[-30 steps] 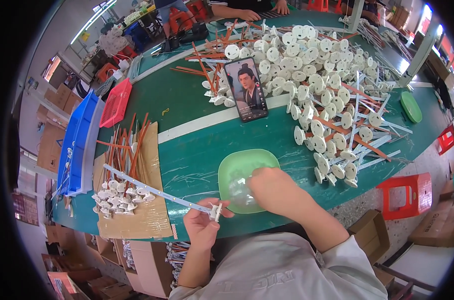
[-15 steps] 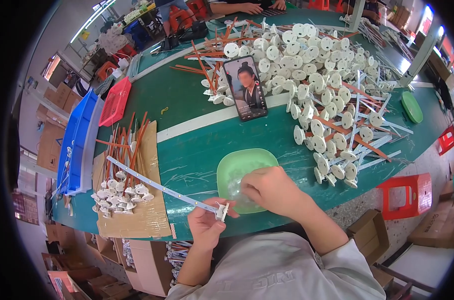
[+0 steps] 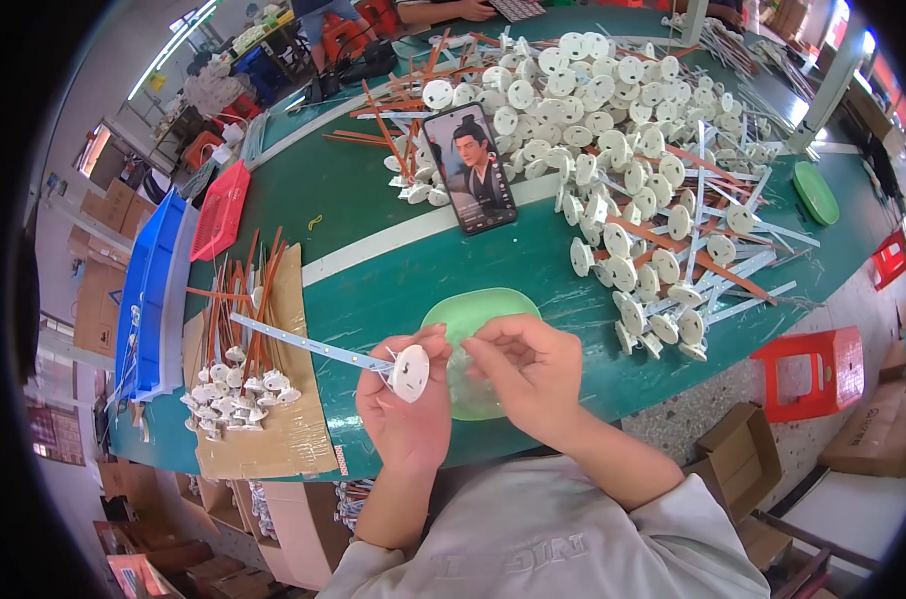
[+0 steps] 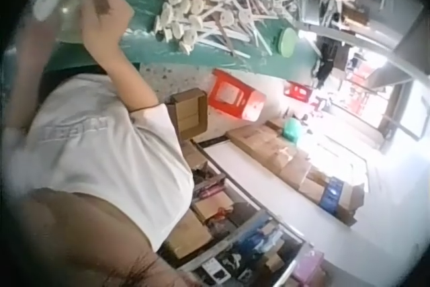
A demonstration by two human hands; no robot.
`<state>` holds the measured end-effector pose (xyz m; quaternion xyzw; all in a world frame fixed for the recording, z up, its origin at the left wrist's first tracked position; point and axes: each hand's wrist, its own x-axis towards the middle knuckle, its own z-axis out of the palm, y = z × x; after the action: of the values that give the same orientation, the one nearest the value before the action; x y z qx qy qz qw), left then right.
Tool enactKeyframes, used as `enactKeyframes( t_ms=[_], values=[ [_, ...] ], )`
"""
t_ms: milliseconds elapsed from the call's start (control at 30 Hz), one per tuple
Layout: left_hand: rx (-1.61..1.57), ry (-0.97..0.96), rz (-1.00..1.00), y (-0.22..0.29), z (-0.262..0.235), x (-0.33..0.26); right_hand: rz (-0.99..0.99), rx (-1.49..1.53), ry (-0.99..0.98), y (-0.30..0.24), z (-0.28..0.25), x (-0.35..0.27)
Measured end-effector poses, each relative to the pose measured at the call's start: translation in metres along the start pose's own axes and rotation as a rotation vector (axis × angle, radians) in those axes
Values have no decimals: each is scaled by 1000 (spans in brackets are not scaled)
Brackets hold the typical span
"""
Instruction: Assembling small plastic light-housing components onto a long strip at a factory workbench.
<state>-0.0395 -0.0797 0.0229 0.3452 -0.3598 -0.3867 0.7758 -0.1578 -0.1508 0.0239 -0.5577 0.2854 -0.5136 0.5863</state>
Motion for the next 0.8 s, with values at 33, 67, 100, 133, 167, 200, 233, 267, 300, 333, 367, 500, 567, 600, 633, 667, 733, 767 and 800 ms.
enactKeyframes(
  t_ms=[33,67,100,133,167,200,233,267,300,333,367,500,567,600,633,667,733,767,800],
  values=[
    [-39,-18,23,-2,0,0,-2,22,-7,-1,0,0],
    [-40,-20,21,-2,3,1,-3,22,-3,1,0,0],
    [-19,-16,-11,-2,7,0,-56,1,2,5,0,-1],
    [2,-10,-43,-2,10,-1,-109,-20,8,9,0,-2],
    [4,-9,-43,-3,12,-1,-108,-18,7,11,-2,-3],
    [-24,-31,-42,-3,13,0,-230,-182,7,12,-4,-4],
    [-52,-53,-41,-3,14,0,-352,-346,8,13,-5,-4],
    [-50,-52,-40,-2,15,1,-352,-344,7,12,-6,-3],
    [-63,-21,-48,-1,16,2,-566,-480,-29,10,-6,-3],
    [-76,9,-55,0,16,2,-780,-616,-65,8,-6,-2],
    [-74,11,-56,0,16,2,-779,-615,-65,10,-4,-3],
    [-46,57,-99,3,15,3,-751,-486,-86,12,1,-4],
    [-42,71,-119,4,15,3,-678,-453,-124,12,1,-4],
    [-61,64,-109,4,15,2,-594,-422,-131,12,0,-6],
    [-79,58,-98,4,15,1,-511,-392,-137,12,0,-8],
    [-78,60,-98,4,13,0,-510,-389,-139,10,1,-10],
    [-58,10,-87,0,8,-1,-268,-264,-107,4,3,-11],
    [-58,9,-88,-2,7,-1,-268,-264,-106,3,4,-11],
    [-55,11,-56,-4,6,-1,-230,-282,-92,3,5,-11]
  ],
)
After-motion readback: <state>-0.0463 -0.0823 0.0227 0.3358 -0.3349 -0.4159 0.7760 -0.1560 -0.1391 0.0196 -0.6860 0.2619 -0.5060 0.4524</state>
